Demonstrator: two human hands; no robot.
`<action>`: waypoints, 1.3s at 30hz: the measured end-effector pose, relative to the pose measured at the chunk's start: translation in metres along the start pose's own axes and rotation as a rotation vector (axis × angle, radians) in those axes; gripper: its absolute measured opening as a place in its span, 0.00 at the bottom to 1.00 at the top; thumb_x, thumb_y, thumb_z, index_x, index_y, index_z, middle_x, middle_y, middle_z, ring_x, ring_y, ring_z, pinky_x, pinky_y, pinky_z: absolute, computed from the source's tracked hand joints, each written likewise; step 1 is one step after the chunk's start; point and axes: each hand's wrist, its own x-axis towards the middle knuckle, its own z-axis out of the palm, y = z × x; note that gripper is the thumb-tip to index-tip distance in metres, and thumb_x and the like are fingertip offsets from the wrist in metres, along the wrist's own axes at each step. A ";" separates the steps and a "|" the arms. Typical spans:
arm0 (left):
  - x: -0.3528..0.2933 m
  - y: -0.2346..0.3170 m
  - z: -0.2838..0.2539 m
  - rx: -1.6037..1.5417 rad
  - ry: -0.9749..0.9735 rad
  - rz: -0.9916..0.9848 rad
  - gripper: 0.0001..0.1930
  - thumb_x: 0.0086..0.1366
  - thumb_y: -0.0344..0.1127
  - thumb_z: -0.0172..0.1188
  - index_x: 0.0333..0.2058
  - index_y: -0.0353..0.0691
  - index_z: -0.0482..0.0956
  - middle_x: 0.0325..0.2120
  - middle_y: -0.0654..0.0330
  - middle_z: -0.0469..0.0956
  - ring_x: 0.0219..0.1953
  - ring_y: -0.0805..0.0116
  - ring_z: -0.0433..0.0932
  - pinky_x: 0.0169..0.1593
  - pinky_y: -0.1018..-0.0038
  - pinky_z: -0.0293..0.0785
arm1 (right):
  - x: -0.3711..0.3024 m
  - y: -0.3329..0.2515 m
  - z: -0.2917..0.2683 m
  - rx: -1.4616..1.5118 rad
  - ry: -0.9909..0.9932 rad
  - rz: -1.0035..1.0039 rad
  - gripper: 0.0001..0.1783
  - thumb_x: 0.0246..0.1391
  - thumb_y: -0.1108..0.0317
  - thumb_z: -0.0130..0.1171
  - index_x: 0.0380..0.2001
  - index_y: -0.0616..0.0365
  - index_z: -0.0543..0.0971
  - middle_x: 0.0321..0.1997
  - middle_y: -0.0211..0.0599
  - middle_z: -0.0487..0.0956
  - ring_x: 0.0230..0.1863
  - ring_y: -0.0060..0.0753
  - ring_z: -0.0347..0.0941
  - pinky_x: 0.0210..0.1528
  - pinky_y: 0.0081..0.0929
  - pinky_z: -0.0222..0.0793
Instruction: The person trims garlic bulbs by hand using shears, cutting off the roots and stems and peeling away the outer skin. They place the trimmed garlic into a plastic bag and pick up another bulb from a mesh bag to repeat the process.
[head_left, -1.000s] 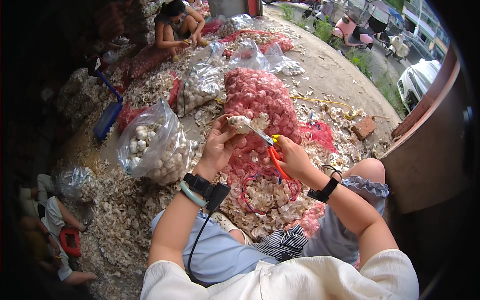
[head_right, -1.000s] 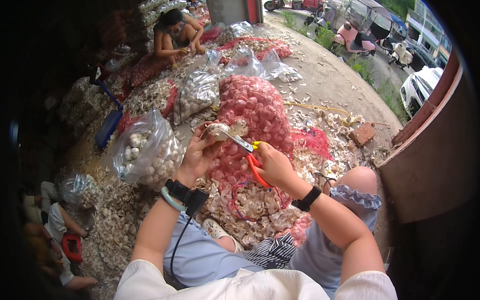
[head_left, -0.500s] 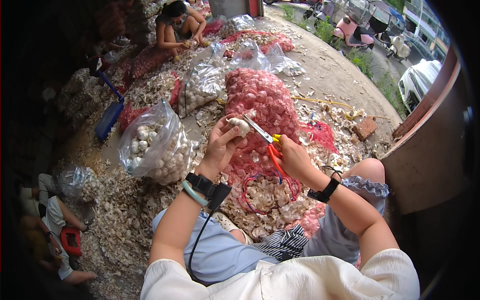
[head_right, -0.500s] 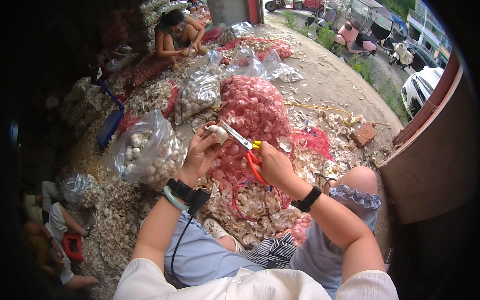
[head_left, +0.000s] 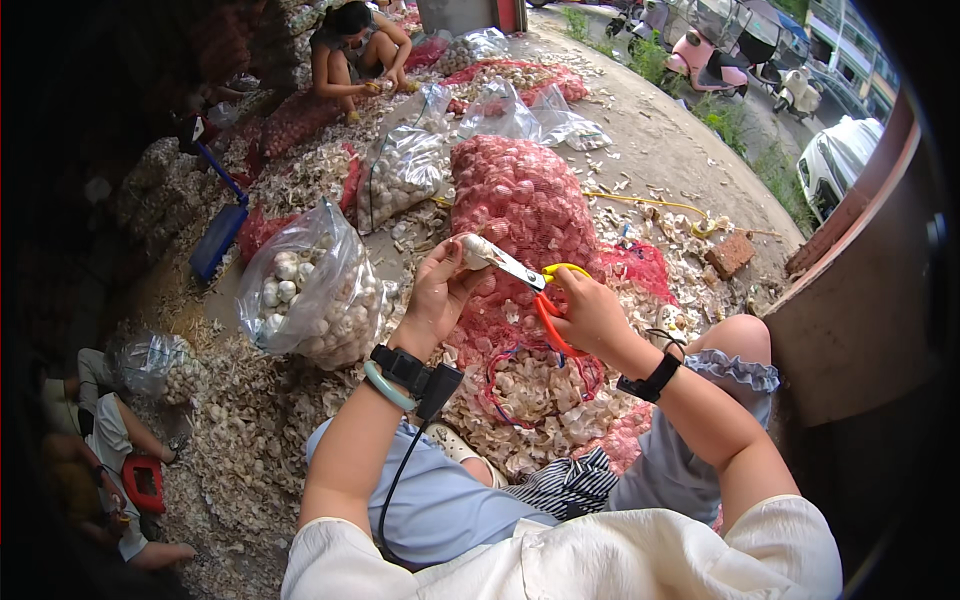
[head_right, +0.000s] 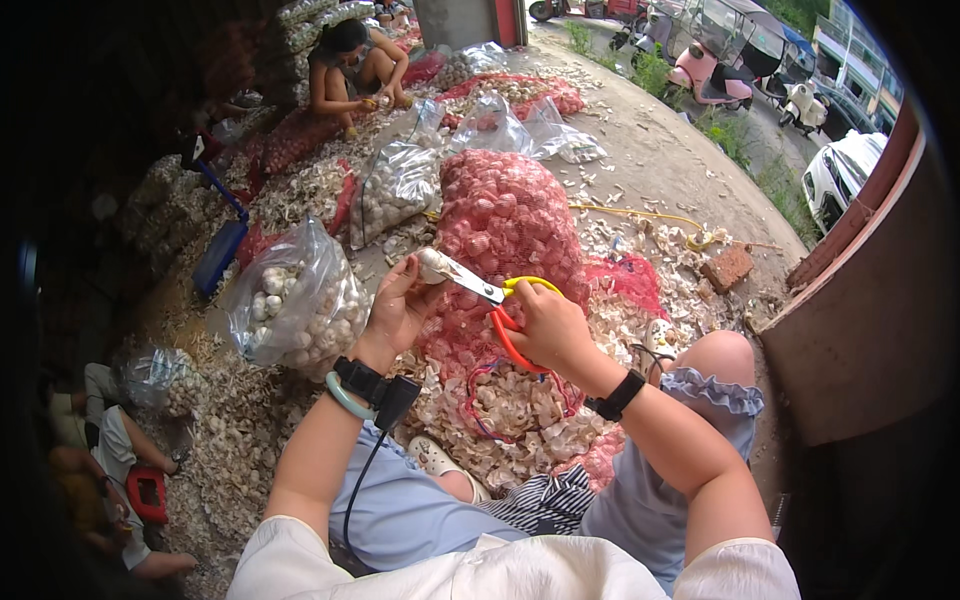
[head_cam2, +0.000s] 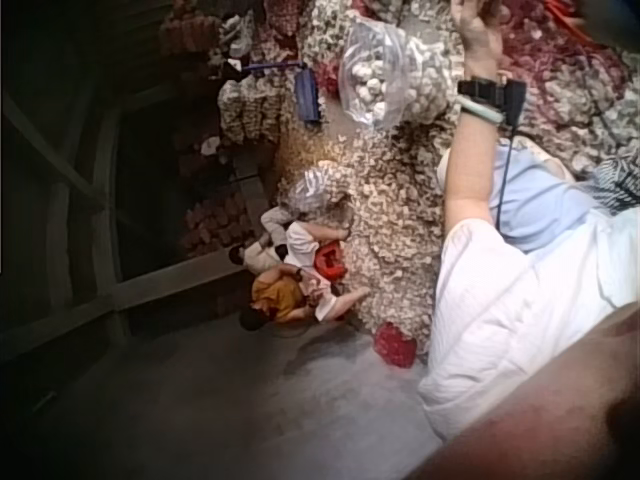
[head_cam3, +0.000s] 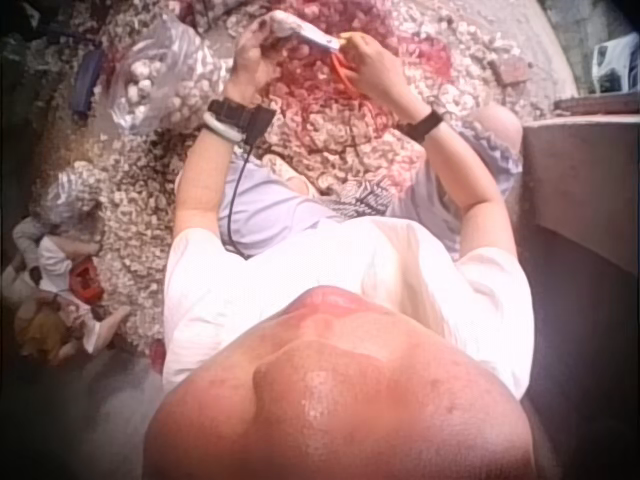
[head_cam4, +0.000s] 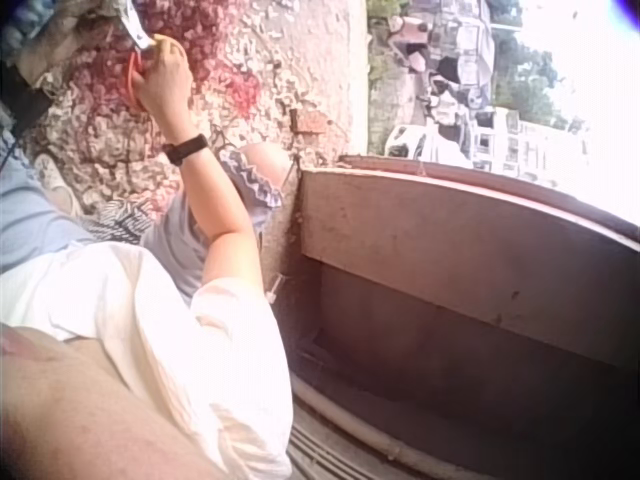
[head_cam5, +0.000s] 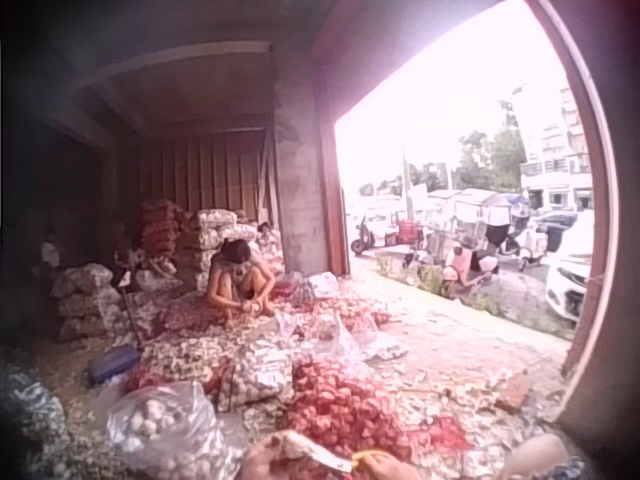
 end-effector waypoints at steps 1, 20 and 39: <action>0.000 0.000 0.001 -0.012 0.023 0.002 0.15 0.65 0.39 0.54 0.45 0.36 0.70 0.38 0.56 0.76 0.41 0.66 0.77 0.47 0.70 0.78 | 0.000 0.000 -0.001 -0.002 0.000 0.001 0.25 0.47 0.51 0.61 0.43 0.58 0.72 0.33 0.43 0.77 0.33 0.45 0.76 0.32 0.38 0.72; 0.002 -0.004 0.002 0.037 0.032 -0.077 0.12 0.64 0.33 0.54 0.44 0.35 0.70 0.40 0.55 0.75 0.44 0.62 0.76 0.51 0.68 0.76 | 0.000 0.007 0.006 0.066 -0.034 0.104 0.35 0.47 0.42 0.59 0.46 0.62 0.69 0.36 0.48 0.75 0.37 0.55 0.74 0.40 0.41 0.71; -0.002 -0.002 0.002 0.189 0.057 0.027 0.19 0.58 0.33 0.64 0.46 0.38 0.68 0.41 0.61 0.76 0.43 0.65 0.78 0.44 0.73 0.78 | -0.002 0.006 0.007 0.112 0.033 0.035 0.25 0.49 0.52 0.61 0.41 0.60 0.70 0.29 0.49 0.76 0.34 0.54 0.74 0.35 0.40 0.70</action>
